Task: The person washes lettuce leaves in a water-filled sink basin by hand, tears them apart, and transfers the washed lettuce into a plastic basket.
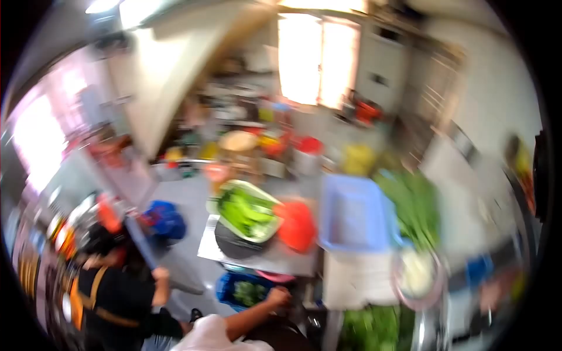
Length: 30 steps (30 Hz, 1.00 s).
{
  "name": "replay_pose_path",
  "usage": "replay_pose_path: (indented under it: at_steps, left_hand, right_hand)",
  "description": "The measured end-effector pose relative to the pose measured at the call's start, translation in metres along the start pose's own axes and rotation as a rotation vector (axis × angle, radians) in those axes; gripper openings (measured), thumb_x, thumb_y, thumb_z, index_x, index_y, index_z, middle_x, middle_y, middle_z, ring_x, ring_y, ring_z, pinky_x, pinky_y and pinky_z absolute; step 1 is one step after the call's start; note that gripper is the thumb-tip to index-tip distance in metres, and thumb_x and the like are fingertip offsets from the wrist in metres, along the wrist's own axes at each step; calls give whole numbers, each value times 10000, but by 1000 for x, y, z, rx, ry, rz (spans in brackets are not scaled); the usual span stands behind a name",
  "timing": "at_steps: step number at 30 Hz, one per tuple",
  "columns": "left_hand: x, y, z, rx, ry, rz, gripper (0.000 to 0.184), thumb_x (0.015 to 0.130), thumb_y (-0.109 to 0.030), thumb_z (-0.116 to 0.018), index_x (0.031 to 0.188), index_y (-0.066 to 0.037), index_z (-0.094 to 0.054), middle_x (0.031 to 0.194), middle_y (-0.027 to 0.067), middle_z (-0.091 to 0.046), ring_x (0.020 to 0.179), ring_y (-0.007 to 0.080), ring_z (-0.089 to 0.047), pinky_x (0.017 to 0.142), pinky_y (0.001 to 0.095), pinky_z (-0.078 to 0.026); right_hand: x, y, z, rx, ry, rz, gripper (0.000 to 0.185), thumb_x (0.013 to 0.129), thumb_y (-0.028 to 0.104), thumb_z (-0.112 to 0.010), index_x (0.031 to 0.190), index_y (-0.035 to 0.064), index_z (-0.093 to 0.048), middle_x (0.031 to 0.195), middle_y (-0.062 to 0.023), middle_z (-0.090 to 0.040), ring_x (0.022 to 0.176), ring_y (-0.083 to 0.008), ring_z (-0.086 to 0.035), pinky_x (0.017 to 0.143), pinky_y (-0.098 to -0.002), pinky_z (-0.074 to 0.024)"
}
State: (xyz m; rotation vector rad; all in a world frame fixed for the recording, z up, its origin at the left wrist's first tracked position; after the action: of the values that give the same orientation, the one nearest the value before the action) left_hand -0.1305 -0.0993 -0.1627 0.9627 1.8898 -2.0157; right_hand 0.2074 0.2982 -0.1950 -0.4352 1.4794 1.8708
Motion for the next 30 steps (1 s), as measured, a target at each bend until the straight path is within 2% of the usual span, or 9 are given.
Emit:
replay_pose_path:
  at_steps: [2,3,5,11,12,15,22,26,30]
  left_hand:
    - [-27,-33,-38,-129,-85,91,338,852,-126,-616,1180,-45,-610,824,70,-673,618,151,-607,510,305,-506]
    - [-34,-51,-52,27,2,74,370,906,-153,-567,1255,-37,-528,995,106,-690,700,170,-628,582,302,-524]
    - [-25,-54,-76,230,64,-133,338,925,-137,-528,1240,-17,-552,988,99,-695,716,147,-627,603,282,-508]
    - [-41,-162,-157,616,-78,-748,220,903,-99,-537,1082,-3,-620,797,130,-657,730,251,-640,685,359,-505]
    - [-39,-181,-164,673,-143,-760,254,845,-83,-565,1087,-27,-619,847,164,-630,815,366,-599,744,432,-490]
    - [-21,-229,-175,849,-312,-1164,506,733,-4,-592,1233,-40,-526,1178,195,-557,1110,388,-488,979,460,-382]
    - [71,-259,-164,1302,-433,-986,629,769,-146,-651,1358,-92,-437,1384,170,-456,1357,344,-340,1121,503,-238]
    - [102,-266,-168,1371,-284,-755,502,788,-251,-700,1245,-136,-526,1203,106,-603,1200,320,-505,1040,466,-333]
    - [113,-259,-178,1339,-242,-871,346,812,-219,-678,1134,-141,-579,1073,82,-638,1045,305,-580,922,449,-397]
  right_hand:
    - [-13,-86,-7,115,27,-21,292,929,314,-628,1112,86,-626,1078,-176,-651,939,-261,-626,849,-498,-475]
    - [-29,-61,-7,59,-179,-2,139,874,151,-626,888,37,-704,743,-64,-662,627,-114,-562,518,-312,-465]
    - [-79,-32,-13,392,-154,-182,246,907,147,-580,1094,1,-647,834,-98,-680,629,-153,-598,533,-295,-479]
    - [-125,-39,-12,539,-348,-323,269,916,138,-556,1132,-11,-618,890,-126,-696,660,-191,-648,545,-304,-508]
    - [-130,-42,-14,574,-361,-274,265,915,139,-557,1127,-6,-622,894,-126,-697,663,-187,-649,544,-303,-508]
    - [-138,-57,-18,616,-388,-177,252,912,141,-560,1110,4,-634,898,-126,-700,667,-177,-652,539,-299,-508]
    - [-141,-21,-14,510,-412,-125,225,903,127,-566,1069,-3,-642,852,-111,-698,650,-172,-648,535,-297,-505]
    - [-127,-13,-20,522,-431,-156,200,899,106,-564,1040,-3,-655,843,-102,-695,654,-170,-647,552,-300,-514]
    - [-115,8,-23,452,-460,-131,194,892,95,-571,1025,-7,-669,840,-99,-696,670,-171,-653,573,-303,-523]
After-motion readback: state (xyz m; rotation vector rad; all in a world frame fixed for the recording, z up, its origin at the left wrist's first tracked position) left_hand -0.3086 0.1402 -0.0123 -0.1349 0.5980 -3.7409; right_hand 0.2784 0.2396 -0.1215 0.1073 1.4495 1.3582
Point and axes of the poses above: each hand's wrist, its own x-axis towards the middle knuckle, its own z-axis out of the back of the hand, y = z × x, the point moved 3 cm from there along x, towards the middle knuckle
